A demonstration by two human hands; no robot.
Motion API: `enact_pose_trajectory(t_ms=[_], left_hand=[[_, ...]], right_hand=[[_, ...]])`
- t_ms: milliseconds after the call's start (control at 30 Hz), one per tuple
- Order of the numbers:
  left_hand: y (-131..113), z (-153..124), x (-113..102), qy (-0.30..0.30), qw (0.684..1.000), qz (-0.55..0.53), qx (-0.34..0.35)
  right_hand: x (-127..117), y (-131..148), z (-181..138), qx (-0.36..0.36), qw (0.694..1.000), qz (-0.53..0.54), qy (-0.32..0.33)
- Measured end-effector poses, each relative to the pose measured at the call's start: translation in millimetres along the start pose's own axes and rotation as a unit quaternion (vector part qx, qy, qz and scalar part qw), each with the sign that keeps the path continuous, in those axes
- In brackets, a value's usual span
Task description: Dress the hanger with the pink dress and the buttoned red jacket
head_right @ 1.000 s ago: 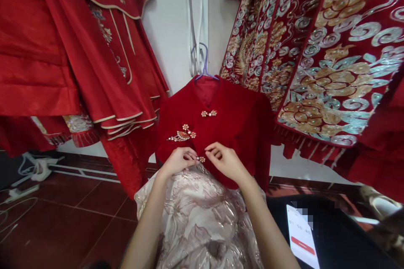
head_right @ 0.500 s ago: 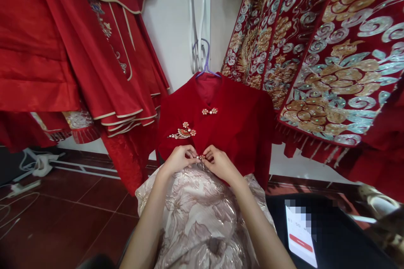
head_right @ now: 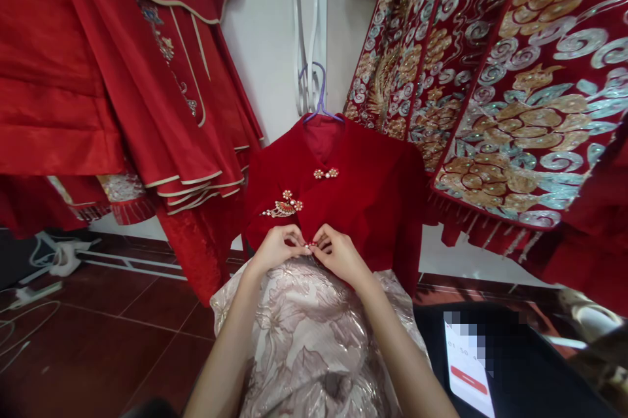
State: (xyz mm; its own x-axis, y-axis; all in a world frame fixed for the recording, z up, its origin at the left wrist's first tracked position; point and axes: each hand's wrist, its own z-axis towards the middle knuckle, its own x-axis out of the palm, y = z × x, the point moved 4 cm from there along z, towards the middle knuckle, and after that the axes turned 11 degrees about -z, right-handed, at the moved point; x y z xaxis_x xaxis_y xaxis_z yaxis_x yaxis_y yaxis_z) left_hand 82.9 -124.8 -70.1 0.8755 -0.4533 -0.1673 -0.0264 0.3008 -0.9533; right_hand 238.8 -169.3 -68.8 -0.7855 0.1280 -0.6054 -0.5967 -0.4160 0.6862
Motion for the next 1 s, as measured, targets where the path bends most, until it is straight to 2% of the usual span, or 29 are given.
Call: enact_pose_trajectory(t_ms=[467, 700, 800, 867, 933, 1000], left_hand=[[0, 3, 2, -0.028, 0.996, 0.078, 0.014], [5, 6, 0, -0.023, 0.998, 0.053, -0.015], [4, 6, 1, -0.018, 0.999, -0.009, -0.039], [1, 8, -1, -0.063, 0.992, -0.095, -0.048], [-1, 14, -5, -0.128, 0.967, -0.218, -0.032], [-3, 22, -8, -0.170, 0.922, -0.347, 0.005]], right_hand=[[2, -5, -1, 0.003, 1.000, -0.003, 0.002], [-1, -4, -1, 0.007, 1.000, -0.011, 0.013], [-8, -5, -1, 0.011, 1.000, -0.009, 0.016], [-13, -8, -3, 0.015, 1.000, -0.012, 0.021], [-19, -9, -5, 0.018, 0.999, -0.017, 0.026], [-23, -9, -7, 0.017, 0.999, -0.018, 0.034]])
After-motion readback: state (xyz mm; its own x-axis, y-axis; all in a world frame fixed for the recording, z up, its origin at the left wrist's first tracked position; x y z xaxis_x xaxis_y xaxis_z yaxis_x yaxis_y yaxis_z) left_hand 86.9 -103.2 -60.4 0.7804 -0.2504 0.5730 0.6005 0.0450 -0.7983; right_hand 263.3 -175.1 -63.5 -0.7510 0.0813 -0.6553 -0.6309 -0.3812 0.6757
